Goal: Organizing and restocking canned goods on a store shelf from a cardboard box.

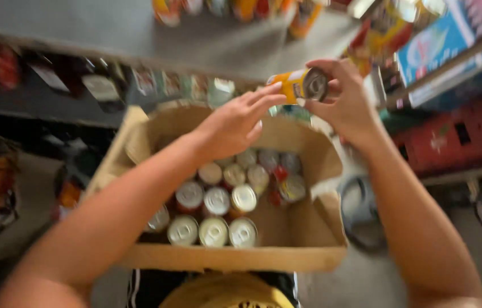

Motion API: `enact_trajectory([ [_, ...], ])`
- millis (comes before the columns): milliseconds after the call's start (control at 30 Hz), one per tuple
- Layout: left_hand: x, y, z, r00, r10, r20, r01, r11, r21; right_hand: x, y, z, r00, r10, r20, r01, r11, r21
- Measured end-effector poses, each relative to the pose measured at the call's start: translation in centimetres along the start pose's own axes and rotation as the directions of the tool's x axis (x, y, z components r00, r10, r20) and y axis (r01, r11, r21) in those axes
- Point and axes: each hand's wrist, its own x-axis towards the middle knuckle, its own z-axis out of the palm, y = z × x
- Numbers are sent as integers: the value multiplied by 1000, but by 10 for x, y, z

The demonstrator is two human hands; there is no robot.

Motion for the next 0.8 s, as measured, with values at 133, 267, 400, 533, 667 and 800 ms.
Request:
enact_trajectory([
  [133, -4, 4, 19, 993, 10, 120, -7, 1000, -23, -46, -24, -19, 992, -110, 62, 120, 976, -182],
  [267, -13, 4, 40, 936, -45, 350, 46, 999, 7, -82, -36, -18, 966, 185, 181, -141, 963, -228],
  [400, -31, -1, 69, 855, -27, 518, -24, 995, 92, -98, -45, 2, 883, 342, 322, -267, 930, -254],
  [533, -36, 3, 80, 839, -20, 544, -40, 994, 97, -101, -39, 17, 849, 368, 378, -156, 860, -485],
  [667, -36, 8, 82, 791, -114, 602, 65, 993, 103, -104, -11, 32, 837, 314, 448, -83, 882, -463],
  [800, -43, 9, 86, 697, -249, 672, 233, 966, 116, -104, -4, 49, 817, 319, 481, -50, 870, -491],
])
